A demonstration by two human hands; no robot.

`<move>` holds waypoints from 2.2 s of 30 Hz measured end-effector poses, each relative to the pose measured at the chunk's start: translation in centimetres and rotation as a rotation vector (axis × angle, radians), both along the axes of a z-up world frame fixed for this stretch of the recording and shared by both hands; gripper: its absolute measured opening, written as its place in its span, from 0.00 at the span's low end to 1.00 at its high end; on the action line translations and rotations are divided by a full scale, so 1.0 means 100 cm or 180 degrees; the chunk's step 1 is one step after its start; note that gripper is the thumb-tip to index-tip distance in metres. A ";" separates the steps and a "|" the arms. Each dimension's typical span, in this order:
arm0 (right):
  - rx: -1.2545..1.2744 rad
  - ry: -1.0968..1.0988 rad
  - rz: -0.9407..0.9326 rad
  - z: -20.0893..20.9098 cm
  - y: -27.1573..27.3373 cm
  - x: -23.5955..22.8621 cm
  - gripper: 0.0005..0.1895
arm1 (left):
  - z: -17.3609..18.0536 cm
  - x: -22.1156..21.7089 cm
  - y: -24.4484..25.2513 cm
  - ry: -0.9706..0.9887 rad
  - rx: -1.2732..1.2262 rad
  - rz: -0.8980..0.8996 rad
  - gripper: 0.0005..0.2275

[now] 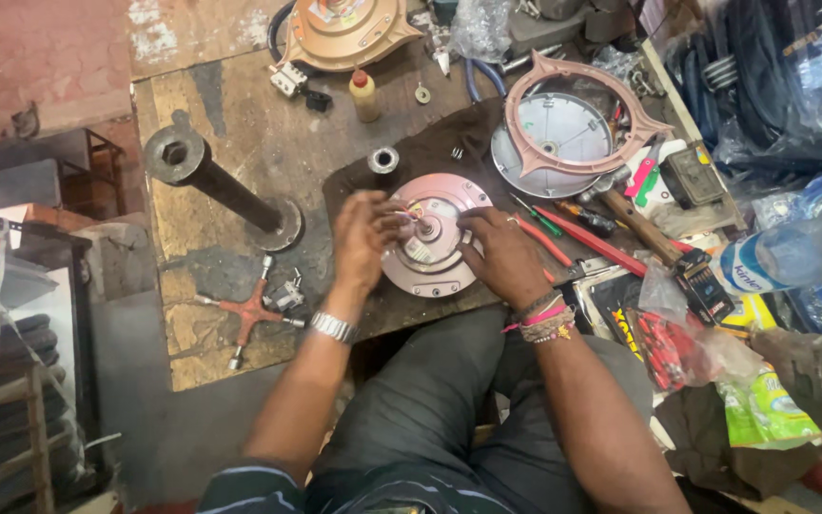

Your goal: The person assembles an electric motor stator by hand, using pliers to adjust copper windings and a hammer to press-fit a cylindrical metal component into the stator housing. The person repeatedly flips the stator and taps the component to seat it.

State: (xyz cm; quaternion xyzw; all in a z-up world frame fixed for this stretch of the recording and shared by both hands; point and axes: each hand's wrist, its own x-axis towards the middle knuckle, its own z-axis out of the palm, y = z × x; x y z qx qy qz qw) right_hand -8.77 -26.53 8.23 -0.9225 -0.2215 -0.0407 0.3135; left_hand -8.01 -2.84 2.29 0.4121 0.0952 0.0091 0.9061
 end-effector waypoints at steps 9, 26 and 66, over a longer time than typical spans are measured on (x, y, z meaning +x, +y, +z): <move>-0.0307 0.0212 -0.0327 -0.019 -0.005 0.002 0.37 | -0.001 -0.013 -0.009 -0.1614 0.5728 -0.0572 0.38; -0.0459 0.0450 -0.1182 -0.032 -0.056 0.023 0.24 | -0.007 0.003 0.000 -0.1575 0.4764 -0.1070 0.43; 0.0008 0.0172 0.0228 -0.040 -0.001 0.014 0.41 | -0.018 0.014 0.000 -0.1956 0.5064 -0.1270 0.45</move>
